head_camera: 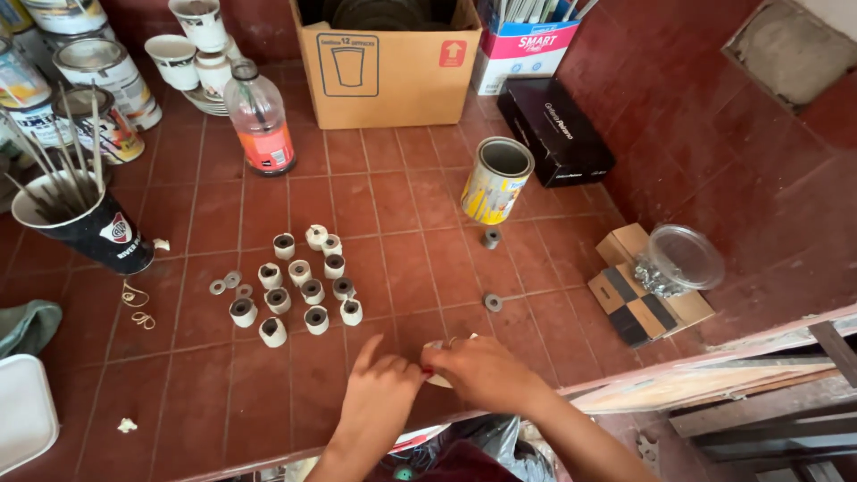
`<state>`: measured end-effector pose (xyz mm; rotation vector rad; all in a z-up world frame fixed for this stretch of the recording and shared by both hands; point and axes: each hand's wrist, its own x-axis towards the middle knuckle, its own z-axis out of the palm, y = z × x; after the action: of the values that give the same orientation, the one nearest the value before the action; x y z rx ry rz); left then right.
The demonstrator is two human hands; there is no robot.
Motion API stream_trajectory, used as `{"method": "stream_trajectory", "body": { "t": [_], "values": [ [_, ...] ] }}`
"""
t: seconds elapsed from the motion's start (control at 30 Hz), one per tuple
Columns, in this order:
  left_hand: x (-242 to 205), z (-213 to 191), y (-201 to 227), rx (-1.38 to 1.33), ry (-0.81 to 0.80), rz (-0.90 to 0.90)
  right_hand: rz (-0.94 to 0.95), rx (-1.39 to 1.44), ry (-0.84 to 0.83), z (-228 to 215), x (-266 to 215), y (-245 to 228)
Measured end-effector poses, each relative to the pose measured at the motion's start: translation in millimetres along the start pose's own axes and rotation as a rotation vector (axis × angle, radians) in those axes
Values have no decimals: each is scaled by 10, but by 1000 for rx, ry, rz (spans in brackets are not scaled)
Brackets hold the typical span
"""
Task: Organize small metal hardware pieces by placing them into a container and handling tape and other supplies
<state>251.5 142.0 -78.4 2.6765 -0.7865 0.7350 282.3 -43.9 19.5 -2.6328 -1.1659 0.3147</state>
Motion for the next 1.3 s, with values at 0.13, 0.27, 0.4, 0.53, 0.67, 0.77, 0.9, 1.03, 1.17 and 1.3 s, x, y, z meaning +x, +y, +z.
{"method": "stream_trajectory", "body": {
  "t": [0.13, 0.27, 0.4, 0.53, 0.67, 0.77, 0.9, 1.03, 1.17, 1.3],
  "values": [
    [-4, -9, -23, -57, 59, 81, -16, 206, -59, 109, 85, 299],
    [139, -245, -73, -178, 195, 92, -81, 677, -32, 322, 213, 691],
    [6, -251, -186, -1161, 256, -662, 115, 353, 340, 421, 450, 899],
    [261, -956, -326, -1528, 184, -1137, 459, 164, 166, 390, 834, 767],
    [198, -1196, -472, -1846, 185, -1145, 218, -132, 333, 766, 1113, 938],
    [118, -1310, -593, -2014, 219, -1181, 43, -151, 723, 722, 993, 371],
    [-60, -1219, -701, -2080, 198, -1255, -154, -202, 972, 1369, 583, 70],
    [-90, -1140, -790, -2021, 114, -1328, -462, -172, 976, 655, 423, -751],
    [-253, -542, -960, -1662, -54, -1082, -374, -69, 1037, 557, 374, -896],
    [-430, -216, -1219, -1523, -7, -972, -241, 81, 1005, 342, 236, -1152]
  ]
}}
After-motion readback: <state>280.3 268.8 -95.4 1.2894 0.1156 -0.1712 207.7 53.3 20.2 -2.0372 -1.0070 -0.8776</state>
